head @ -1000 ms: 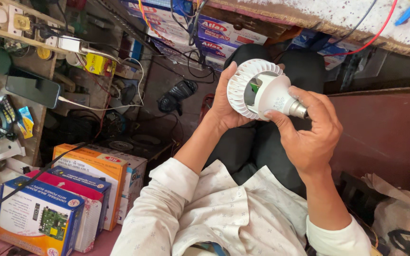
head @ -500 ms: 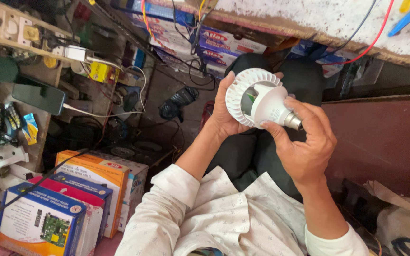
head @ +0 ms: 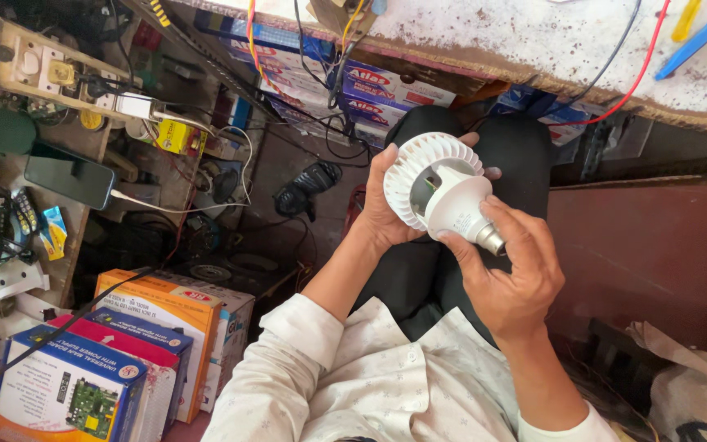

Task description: The person assembles an LED light bulb by inserting a circuit board into a plastic housing and securing it with a screwdriver. They then attach an LED panel to the housing and fasten it with screws.

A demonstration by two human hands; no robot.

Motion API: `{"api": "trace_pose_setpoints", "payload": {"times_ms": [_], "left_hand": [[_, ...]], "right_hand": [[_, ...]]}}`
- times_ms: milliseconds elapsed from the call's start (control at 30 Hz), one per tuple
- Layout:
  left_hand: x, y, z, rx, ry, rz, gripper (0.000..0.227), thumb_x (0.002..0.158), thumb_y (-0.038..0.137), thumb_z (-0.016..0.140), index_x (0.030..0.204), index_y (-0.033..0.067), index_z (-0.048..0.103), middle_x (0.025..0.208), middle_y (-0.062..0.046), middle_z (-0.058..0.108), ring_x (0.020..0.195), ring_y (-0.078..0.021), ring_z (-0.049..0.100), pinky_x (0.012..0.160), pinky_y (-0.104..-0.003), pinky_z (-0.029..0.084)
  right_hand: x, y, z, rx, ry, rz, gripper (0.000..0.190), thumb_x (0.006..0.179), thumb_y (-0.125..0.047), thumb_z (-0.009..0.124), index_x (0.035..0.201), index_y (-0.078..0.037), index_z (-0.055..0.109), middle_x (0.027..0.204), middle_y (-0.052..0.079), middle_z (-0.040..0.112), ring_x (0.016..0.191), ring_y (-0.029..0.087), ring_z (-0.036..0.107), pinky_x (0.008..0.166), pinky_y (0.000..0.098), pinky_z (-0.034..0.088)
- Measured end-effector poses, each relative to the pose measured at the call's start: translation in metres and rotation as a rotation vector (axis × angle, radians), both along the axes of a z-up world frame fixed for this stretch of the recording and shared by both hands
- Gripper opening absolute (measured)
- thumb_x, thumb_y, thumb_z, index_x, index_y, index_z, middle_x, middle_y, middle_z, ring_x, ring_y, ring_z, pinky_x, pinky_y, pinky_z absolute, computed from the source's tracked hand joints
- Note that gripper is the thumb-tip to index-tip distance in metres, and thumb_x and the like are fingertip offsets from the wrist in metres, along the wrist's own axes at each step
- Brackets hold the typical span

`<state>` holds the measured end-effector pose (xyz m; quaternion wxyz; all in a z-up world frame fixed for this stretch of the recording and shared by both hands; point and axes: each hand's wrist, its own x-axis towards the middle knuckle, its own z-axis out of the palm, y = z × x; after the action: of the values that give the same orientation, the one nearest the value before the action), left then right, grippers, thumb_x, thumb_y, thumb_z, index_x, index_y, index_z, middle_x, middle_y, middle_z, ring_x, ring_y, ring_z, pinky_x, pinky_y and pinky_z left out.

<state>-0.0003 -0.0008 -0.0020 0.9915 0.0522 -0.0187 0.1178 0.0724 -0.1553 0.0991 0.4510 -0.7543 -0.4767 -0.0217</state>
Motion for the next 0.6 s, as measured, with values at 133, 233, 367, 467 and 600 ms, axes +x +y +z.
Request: {"api": "trace_pose_setpoints", "payload": {"times_ms": [133, 233, 367, 467, 600], "left_hand": [[-0.001, 0.000, -0.002, 0.033, -0.013, 0.022, 0.110, 0.086, 0.071, 0.061, 0.168, 0.0063, 0.029, 0.151, -0.035, 0.044, 0.135, -0.0417, 0.058, 0.117, -0.052, 0.047], [-0.003, 0.001, -0.003, 0.025, -0.003, 0.030, 0.113, 0.081, 0.067, 0.068, 0.169, 0.0079, 0.029, 0.152, -0.034, 0.043, 0.135, -0.0403, 0.058, 0.117, -0.051, 0.046], [-0.003, 0.002, -0.005, -0.016, 0.000, 0.052, 0.115, 0.078, 0.065, 0.073, 0.168, 0.0081, 0.028, 0.155, -0.034, 0.044, 0.129, -0.0391, 0.062, 0.107, -0.051, 0.053], [-0.004, 0.004, -0.006, -0.039, -0.050, 0.063, 0.111, 0.082, 0.066, 0.072, 0.166, 0.0080, 0.027, 0.150, -0.034, 0.047, 0.116, -0.0384, 0.066, 0.087, -0.049, 0.059], [-0.003, 0.004, -0.006, -0.033, -0.017, 0.073, 0.115, 0.080, 0.069, 0.071, 0.169, 0.0125, 0.025, 0.150, -0.031, 0.049, 0.109, -0.0421, 0.068, 0.084, -0.050, 0.060]], "right_hand": [[-0.003, -0.003, -0.004, 0.025, -0.039, 0.009, 0.051, 0.082, -0.018, 0.096, 0.122, 0.000, 0.069, 0.118, 0.015, 0.071, 0.103, 0.027, 0.071, 0.089, 0.0373, 0.060], [-0.004, -0.008, -0.009, 0.057, -0.060, 0.005, 0.053, 0.081, -0.019, 0.097, 0.121, 0.001, 0.068, 0.118, 0.015, 0.072, 0.100, 0.027, 0.071, 0.087, 0.0363, 0.060], [0.000, -0.028, -0.016, 0.102, -0.021, -0.042, 0.051, 0.084, -0.019, 0.096, 0.121, 0.003, 0.069, 0.117, 0.016, 0.071, 0.097, 0.024, 0.072, 0.085, 0.0329, 0.060], [0.010, -0.051, -0.019, 0.165, 0.167, -0.123, 0.050, 0.089, -0.021, 0.094, 0.122, 0.006, 0.069, 0.114, 0.016, 0.072, 0.098, 0.021, 0.072, 0.086, 0.0300, 0.060], [0.040, -0.073, -0.027, 0.336, 0.462, -0.163, 0.043, 0.101, -0.017, 0.091, 0.125, 0.008, 0.067, 0.117, 0.016, 0.070, 0.103, 0.018, 0.067, 0.096, 0.0291, 0.056]]}}
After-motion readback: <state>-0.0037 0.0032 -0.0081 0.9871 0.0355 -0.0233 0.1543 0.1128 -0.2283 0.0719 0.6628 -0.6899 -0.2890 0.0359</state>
